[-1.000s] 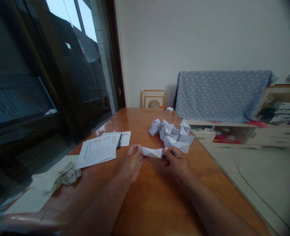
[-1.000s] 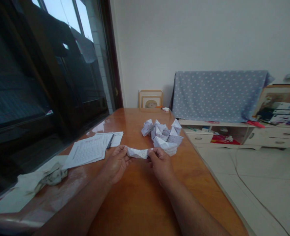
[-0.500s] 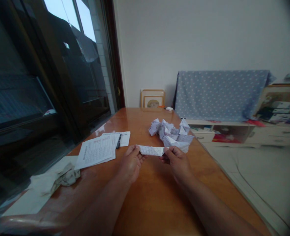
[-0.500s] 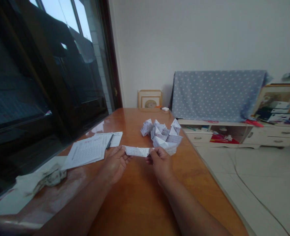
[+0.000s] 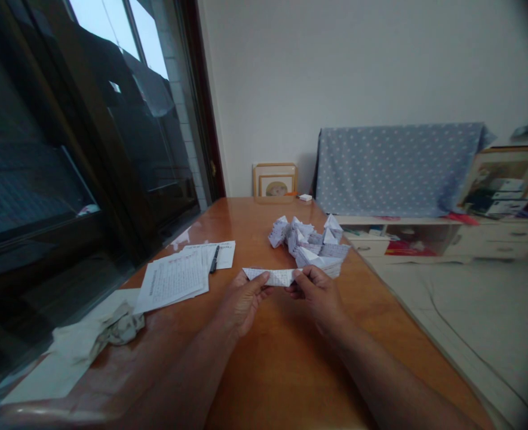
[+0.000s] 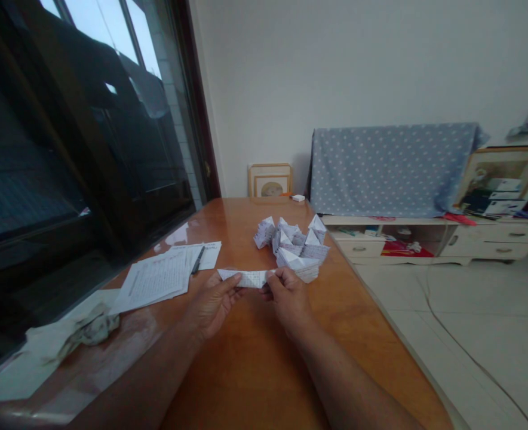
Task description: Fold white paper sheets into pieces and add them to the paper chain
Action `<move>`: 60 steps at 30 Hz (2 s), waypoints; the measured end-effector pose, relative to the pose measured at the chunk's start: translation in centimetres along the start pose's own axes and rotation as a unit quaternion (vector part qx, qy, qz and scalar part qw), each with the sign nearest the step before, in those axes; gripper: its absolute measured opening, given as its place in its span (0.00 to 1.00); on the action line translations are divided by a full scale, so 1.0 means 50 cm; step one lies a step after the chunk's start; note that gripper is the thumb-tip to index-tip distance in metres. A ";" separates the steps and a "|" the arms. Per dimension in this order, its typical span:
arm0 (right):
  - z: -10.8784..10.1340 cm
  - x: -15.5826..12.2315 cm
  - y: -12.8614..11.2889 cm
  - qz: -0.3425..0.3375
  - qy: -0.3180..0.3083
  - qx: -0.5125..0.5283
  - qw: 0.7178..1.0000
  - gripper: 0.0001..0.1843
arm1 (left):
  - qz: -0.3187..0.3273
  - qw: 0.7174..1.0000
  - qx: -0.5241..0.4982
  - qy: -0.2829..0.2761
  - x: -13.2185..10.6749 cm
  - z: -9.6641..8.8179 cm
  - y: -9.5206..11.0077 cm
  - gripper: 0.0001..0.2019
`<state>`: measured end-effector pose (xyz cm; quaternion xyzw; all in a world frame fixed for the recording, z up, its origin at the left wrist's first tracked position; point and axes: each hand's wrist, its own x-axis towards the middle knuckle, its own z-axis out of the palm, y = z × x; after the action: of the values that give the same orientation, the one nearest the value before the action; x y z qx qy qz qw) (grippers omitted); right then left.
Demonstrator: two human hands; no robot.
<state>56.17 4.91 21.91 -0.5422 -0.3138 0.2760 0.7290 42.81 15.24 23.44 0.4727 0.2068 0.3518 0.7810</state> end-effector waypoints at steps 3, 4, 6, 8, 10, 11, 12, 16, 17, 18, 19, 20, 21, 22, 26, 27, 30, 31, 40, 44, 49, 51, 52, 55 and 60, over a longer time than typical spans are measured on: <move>0.004 -0.003 -0.005 0.019 0.001 0.032 0.999 0.18 | 0.011 1.000 -0.005 0.021 0.002 0.000 0.000 0.16; 0.005 -0.004 -0.008 0.027 0.000 0.043 0.999 0.18 | 0.014 1.000 -0.005 0.022 0.002 0.001 0.001 0.16; 0.009 -0.009 -0.015 0.048 -0.007 0.067 0.997 0.18 | 0.016 1.000 -0.005 0.020 0.000 0.002 0.003 0.17; 0.013 -0.015 -0.021 0.078 -0.027 0.091 0.992 0.18 | 0.016 1.000 -0.006 0.013 0.000 0.003 0.003 0.17; 0.019 -0.021 -0.024 0.111 -0.063 0.106 0.986 0.18 | 0.017 1.000 -0.006 0.004 0.000 0.002 0.000 0.16; 0.022 -0.024 -0.024 0.123 -0.084 0.108 0.983 0.18 | 0.018 1.000 -0.005 -0.003 0.000 0.001 -0.002 0.16; 0.025 -0.027 -0.023 0.131 -0.105 0.105 0.980 0.19 | 0.019 1.000 -0.005 -0.011 0.000 0.001 -0.004 0.16; 0.031 -0.031 -0.014 0.131 -0.144 0.084 0.977 0.18 | 0.024 0.999 -0.006 -0.027 -0.001 0.001 -0.011 0.14; 0.032 -0.031 -0.011 0.132 -0.143 0.080 0.978 0.18 | 0.025 0.999 -0.006 -0.029 -0.001 0.001 -0.012 0.14; 0.032 -0.031 -0.010 0.132 -0.141 0.076 0.978 0.17 | 0.026 0.999 -0.004 -0.029 -0.002 0.002 -0.012 0.14; 0.032 -0.031 -0.008 0.133 -0.138 0.073 0.979 0.16 | 0.028 0.999 -0.001 -0.029 -0.002 0.002 -0.012 0.14; 0.032 -0.031 -0.008 0.133 -0.136 0.070 0.979 0.16 | 0.029 0.999 0.002 -0.028 -0.002 0.003 -0.012 0.14; 0.032 -0.030 -0.008 0.133 -0.133 0.066 0.980 0.16 | 0.030 0.999 0.004 -0.026 -0.002 0.004 -0.012 0.14; 0.032 -0.031 -0.008 0.133 -0.129 0.062 0.981 0.16 | 0.030 0.999 0.006 -0.022 -0.002 0.004 -0.012 0.14; 0.036 -0.032 -0.012 0.132 -0.124 0.051 0.982 0.16 | 0.033 0.999 0.015 -0.004 -0.004 0.008 -0.012 0.15; 0.037 -0.033 -0.013 0.131 -0.125 0.049 0.982 0.16 | 0.035 0.999 0.018 -0.001 -0.004 0.009 -0.012 0.15; 0.037 -0.034 -0.014 0.123 -0.124 0.049 0.983 0.16 | 0.037 0.999 0.018 0.004 -0.004 0.012 -0.013 0.14; 0.036 -0.033 -0.014 0.122 -0.122 0.048 0.984 0.16 | 0.034 0.999 0.014 0.003 -0.003 0.012 -0.013 0.14; 0.025 -0.024 -0.019 0.112 -0.078 0.052 0.989 0.16 | -0.072 0.995 0.032 -0.053 -0.002 0.002 -0.008 0.18; 0.026 -0.027 -0.026 0.104 -0.086 0.054 0.989 0.17 | -0.071 0.991 0.090 -0.068 -0.008 0.003 -0.007 0.16; 0.027 -0.029 -0.032 0.091 -0.101 0.054 0.989 0.17 | -0.049 0.990 0.103 -0.081 -0.004 0.001 -0.012 0.16; 0.026 -0.029 -0.035 0.085 -0.103 0.049 0.990 0.18 | -0.047 0.991 0.089 -0.085 -0.003 -0.001 -0.013 0.16; 0.026 -0.029 -0.036 0.082 -0.103 0.042 0.990 0.18 | -0.045 0.992 0.079 -0.089 -0.002 -0.001 -0.013 0.16; 0.024 -0.029 -0.040 0.071 -0.103 0.014 0.992 0.20 | -0.035 0.993 0.050 -0.097 -0.002 -0.001 -0.009 0.13; 0.025 -0.030 -0.038 0.067 -0.107 -0.018 0.992 0.21 | -0.014 0.997 0.029 -0.064 -0.005 0.003 0.004 0.11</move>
<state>54.38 4.06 23.77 -0.5426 -0.3576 0.3747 0.6613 42.69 15.03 23.67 0.5133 0.1731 0.3043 0.7835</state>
